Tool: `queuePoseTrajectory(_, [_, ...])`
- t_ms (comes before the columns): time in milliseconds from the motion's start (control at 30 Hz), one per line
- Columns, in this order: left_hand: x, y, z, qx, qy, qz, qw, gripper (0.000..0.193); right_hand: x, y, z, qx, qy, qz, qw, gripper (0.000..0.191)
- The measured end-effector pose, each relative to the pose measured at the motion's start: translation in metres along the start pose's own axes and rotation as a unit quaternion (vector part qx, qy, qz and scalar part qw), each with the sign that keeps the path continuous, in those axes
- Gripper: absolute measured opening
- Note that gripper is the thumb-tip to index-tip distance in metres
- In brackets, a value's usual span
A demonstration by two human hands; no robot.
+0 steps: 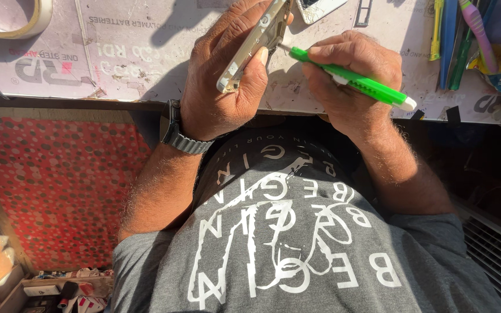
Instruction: The person holds a disassembled phone back cover and scrapes old adhesive from its edges using a green utility knife, rotating the cover to work around its perimeter. They then switch to a toothbrush and a blue plastic pry tool to brush and pry at the housing before setting it down.
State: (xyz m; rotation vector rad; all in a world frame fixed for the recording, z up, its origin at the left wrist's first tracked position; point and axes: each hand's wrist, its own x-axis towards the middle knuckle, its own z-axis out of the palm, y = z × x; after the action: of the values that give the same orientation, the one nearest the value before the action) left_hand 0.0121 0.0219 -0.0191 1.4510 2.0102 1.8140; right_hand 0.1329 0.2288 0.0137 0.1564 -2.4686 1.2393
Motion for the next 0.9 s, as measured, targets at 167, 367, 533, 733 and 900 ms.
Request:
queuePoseTrajectory(167, [0.0011,0.0014,-0.0009,-0.003,0.001,0.005,1.000,0.044,0.0020,-0.0027,0.0006,-0.003,-0.007,-0.002,1.000,0.018])
queuePoseTrajectory(367, [-0.0027,-0.0008,-0.0001,-0.006,-0.003,-0.015,1.000,0.047,0.0005,-0.0021,0.0013,-0.012,-0.011,-0.012,1.000,0.019])
queuePoseTrajectory(533, [-0.0049,-0.0055,0.0022,0.004,0.004,0.006,1.000,0.050,-0.0005,0.0016,0.0042,0.007,-0.008,-0.020,1.000,0.018])
queuePoseTrajectory(733, [-0.0055,-0.0029,0.0012,0.002,0.000,-0.007,1.000,0.051,-0.0007,0.0004,0.0025,-0.008,-0.008,-0.025,1.000,0.019])
queuePoseTrajectory(900, [-0.0008,-0.0015,0.0012,-0.004,0.009,0.016,1.000,0.050,0.0006,0.0014,0.0022,0.013,-0.024,-0.020,0.999,0.019])
